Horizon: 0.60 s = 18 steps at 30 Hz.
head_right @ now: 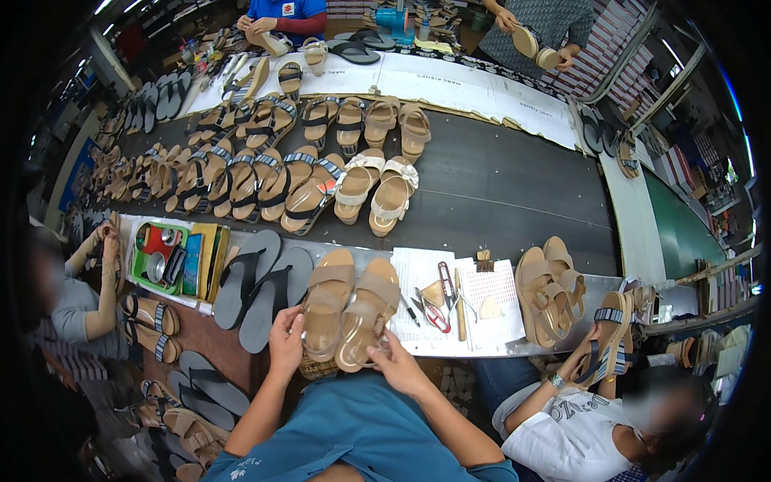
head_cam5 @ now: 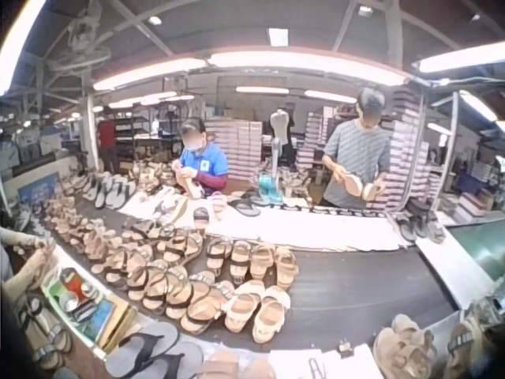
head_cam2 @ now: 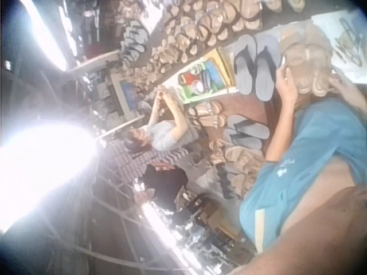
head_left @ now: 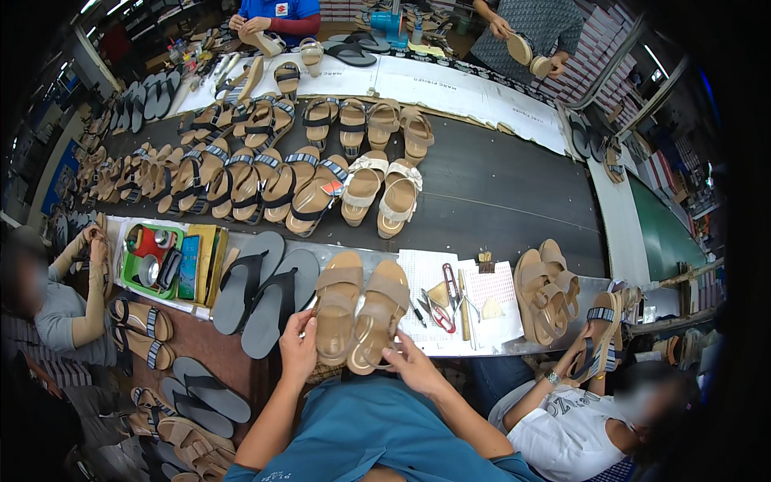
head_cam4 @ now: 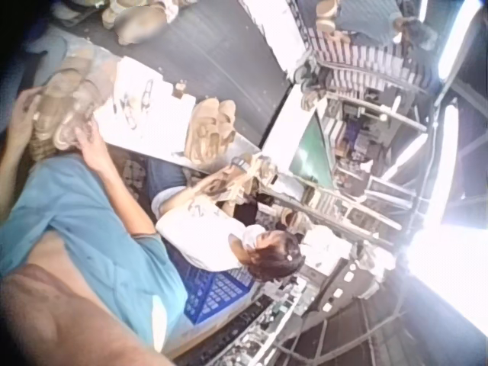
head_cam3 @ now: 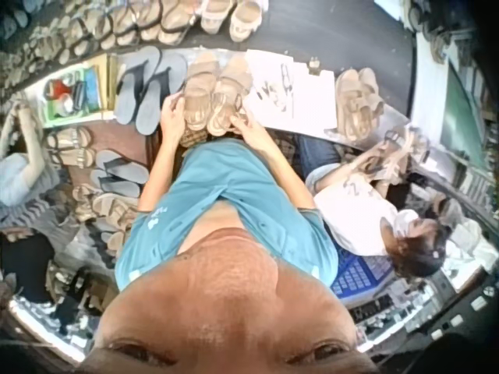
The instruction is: The person picks up and examines several pairs of sandals at a shoe stall. They turn the sandals over to view the soles and straps, then place them back on the display table. The person handles multiple styles including white, blue, and brown sandals.
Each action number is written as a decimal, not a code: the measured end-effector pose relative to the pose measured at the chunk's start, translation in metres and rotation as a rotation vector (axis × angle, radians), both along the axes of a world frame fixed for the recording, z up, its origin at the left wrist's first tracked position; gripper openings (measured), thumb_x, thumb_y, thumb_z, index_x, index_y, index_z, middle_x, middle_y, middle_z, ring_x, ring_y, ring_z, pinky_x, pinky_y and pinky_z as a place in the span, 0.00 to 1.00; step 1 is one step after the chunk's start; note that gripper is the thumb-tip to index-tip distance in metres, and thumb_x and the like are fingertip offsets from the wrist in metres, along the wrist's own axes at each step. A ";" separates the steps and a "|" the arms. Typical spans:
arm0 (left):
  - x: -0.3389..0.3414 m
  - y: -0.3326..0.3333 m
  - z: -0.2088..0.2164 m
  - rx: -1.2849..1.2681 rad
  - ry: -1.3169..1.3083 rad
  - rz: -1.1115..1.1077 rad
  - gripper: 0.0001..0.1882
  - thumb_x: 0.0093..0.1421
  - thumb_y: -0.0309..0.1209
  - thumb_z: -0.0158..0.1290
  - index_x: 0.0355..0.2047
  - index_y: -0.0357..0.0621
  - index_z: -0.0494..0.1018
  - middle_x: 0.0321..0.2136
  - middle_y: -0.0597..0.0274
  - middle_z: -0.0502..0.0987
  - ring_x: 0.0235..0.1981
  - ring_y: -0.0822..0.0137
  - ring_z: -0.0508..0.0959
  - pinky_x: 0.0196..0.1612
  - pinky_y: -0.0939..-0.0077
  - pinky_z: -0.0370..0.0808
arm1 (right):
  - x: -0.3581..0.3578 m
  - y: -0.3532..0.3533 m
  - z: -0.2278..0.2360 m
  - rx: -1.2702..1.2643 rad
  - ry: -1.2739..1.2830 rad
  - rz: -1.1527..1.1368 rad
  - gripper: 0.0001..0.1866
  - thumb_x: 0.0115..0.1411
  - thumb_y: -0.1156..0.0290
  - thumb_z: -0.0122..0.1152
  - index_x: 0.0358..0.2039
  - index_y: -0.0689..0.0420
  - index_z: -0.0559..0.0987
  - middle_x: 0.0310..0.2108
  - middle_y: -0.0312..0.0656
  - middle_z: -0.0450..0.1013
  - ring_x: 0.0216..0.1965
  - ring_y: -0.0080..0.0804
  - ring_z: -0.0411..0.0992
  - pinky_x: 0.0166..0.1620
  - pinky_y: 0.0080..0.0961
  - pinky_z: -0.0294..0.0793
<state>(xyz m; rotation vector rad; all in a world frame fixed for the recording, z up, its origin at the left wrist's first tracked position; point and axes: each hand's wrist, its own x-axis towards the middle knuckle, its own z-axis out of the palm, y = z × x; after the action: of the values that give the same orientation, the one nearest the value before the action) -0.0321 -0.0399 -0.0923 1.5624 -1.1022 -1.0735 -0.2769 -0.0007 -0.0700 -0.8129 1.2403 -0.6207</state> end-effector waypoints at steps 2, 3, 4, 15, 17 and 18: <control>-0.010 -0.003 0.041 -0.101 -0.358 0.006 0.11 0.63 0.28 0.54 0.43 0.33 0.74 0.39 0.52 0.80 0.40 0.59 0.80 0.45 0.68 0.75 | -0.005 -0.004 0.006 -0.063 0.078 0.026 0.32 0.68 0.56 0.52 0.65 0.63 0.60 0.47 0.51 0.74 0.40 0.32 0.75 0.44 0.26 0.74; -0.012 -0.004 0.051 -0.232 -0.546 -0.037 0.11 0.62 0.28 0.54 0.41 0.33 0.74 0.38 0.51 0.79 0.40 0.56 0.79 0.45 0.65 0.74 | -0.014 -0.009 0.002 -0.038 0.158 0.044 0.30 0.69 0.55 0.51 0.62 0.64 0.65 0.44 0.50 0.76 0.38 0.32 0.75 0.45 0.26 0.74; -0.015 -0.003 0.061 -0.365 -0.738 -0.078 0.11 0.61 0.29 0.55 0.40 0.33 0.75 0.38 0.50 0.79 0.39 0.53 0.79 0.45 0.63 0.74 | -0.021 -0.013 -0.002 -0.015 0.235 0.061 0.28 0.69 0.54 0.50 0.59 0.64 0.70 0.41 0.49 0.77 0.37 0.32 0.76 0.45 0.26 0.74; -0.079 -0.029 0.049 0.279 -0.814 -0.297 0.27 0.53 0.45 0.58 0.38 0.28 0.78 0.40 0.37 0.75 0.44 0.42 0.75 0.49 0.53 0.72 | -0.066 -0.201 0.028 -0.607 0.366 -0.272 0.21 0.67 0.58 0.53 0.46 0.64 0.78 0.33 0.50 0.77 0.34 0.36 0.76 0.42 0.30 0.74; -0.077 -0.035 0.044 0.368 -0.795 -0.304 0.26 0.53 0.44 0.58 0.38 0.27 0.77 0.42 0.35 0.75 0.44 0.40 0.76 0.49 0.53 0.72 | -0.074 -0.264 0.025 -0.695 0.480 -0.281 0.22 0.66 0.57 0.52 0.46 0.64 0.78 0.36 0.53 0.77 0.37 0.43 0.77 0.43 0.35 0.74; -0.076 -0.040 0.042 0.407 -0.782 -0.317 0.26 0.53 0.43 0.58 0.38 0.27 0.77 0.44 0.34 0.74 0.44 0.39 0.76 0.49 0.53 0.72 | -0.079 -0.295 0.027 -0.743 0.569 -0.312 0.23 0.66 0.56 0.51 0.46 0.64 0.79 0.38 0.55 0.77 0.38 0.47 0.77 0.44 0.39 0.74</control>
<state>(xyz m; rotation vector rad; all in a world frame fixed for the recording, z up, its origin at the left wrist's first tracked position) -0.1081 -0.0794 -0.0502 2.2900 -1.7754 -0.9366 -0.3561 -0.2954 -0.0432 -1.4981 1.6938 -1.1949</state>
